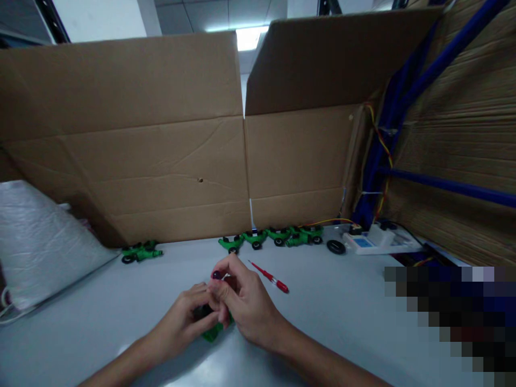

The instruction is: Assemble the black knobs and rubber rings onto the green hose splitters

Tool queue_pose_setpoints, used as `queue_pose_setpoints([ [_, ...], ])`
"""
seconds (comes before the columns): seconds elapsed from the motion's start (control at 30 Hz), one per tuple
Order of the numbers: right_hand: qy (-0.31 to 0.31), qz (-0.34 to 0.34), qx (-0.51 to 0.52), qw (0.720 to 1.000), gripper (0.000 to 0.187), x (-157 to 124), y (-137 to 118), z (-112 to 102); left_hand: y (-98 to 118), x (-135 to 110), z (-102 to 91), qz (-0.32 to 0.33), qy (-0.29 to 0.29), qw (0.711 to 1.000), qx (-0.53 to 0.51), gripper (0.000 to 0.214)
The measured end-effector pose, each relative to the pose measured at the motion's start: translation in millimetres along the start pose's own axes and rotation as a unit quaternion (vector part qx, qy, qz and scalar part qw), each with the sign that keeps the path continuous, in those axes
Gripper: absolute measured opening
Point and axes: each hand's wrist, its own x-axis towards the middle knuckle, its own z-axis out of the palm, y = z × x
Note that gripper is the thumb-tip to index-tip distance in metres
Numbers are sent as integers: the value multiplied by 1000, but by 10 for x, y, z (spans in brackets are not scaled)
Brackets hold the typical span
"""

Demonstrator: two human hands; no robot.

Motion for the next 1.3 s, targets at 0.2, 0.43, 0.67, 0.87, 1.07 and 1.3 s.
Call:
queue_pose_setpoints([
  [0.2, -25, -20, -54, 998, 29, -8, -41, -25, -2, -4, 4, 0, -1, 1000, 1, 22],
  [0.43, 8, -33, -98, 995, 24, -21, -30, 20, 39, 6, -8, 0, 0, 1000, -6, 20],
  [0.67, 61, -4, -54, 997, 27, -13, 48, 52, 76, 19, -11, -3, 5, 1000, -15, 20],
  [0.87, 70, 11, -27, 997, 30, 35, 59, 6, 57, 13, -19, -2, -1, 1000, -9, 21],
  [1.07, 20, -26, -96, 995, 20, 31, -8, -67, 46, 9, -9, 4, 2, 1000, 2, 22],
  [1.3, -37, -22, -90, 995, 35, 20, -38, -107, 41, -2, 3, 3, 10, 1000, 10, 23],
])
